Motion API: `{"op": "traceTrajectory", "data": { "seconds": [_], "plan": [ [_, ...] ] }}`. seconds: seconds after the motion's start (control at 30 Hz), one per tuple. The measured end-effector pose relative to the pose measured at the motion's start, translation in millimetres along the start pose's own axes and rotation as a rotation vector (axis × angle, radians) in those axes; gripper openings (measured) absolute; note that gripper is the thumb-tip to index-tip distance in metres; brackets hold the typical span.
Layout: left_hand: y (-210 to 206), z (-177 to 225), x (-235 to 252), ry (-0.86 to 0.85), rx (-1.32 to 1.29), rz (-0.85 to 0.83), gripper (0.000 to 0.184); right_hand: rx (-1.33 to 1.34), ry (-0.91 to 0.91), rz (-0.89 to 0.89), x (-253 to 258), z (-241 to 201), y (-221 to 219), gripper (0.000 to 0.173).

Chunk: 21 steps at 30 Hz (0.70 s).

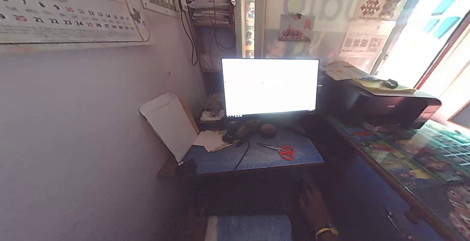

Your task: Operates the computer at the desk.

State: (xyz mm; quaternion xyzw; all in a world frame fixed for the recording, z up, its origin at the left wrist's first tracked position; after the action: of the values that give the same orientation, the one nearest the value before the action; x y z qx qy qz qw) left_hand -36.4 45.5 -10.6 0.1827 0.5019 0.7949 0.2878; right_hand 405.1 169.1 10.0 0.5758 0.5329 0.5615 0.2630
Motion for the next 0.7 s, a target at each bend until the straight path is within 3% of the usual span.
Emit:
{"op": "traceTrajectory", "data": {
  "seconds": [0.7],
  "plan": [
    [-2.4, -3.7, 0.1, -0.004, -0.028, 0.037, 0.066, 0.007, 0.015, 0.012, -0.9, -1.8, 0.8, 0.046]
  ]
}}
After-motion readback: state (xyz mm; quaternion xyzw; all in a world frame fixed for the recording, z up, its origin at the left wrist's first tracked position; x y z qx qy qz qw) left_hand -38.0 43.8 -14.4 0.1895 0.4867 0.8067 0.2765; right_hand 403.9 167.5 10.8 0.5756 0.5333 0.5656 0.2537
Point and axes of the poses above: each hand's wrist, its own x-axis towards the middle knuckle, its own y-axis out of the back of the hand, z = x × y, the point moved 5 cm from there along x, towards the middle knuckle, and after that the axes turned 12 degrees about y, right-handed, at the moved point
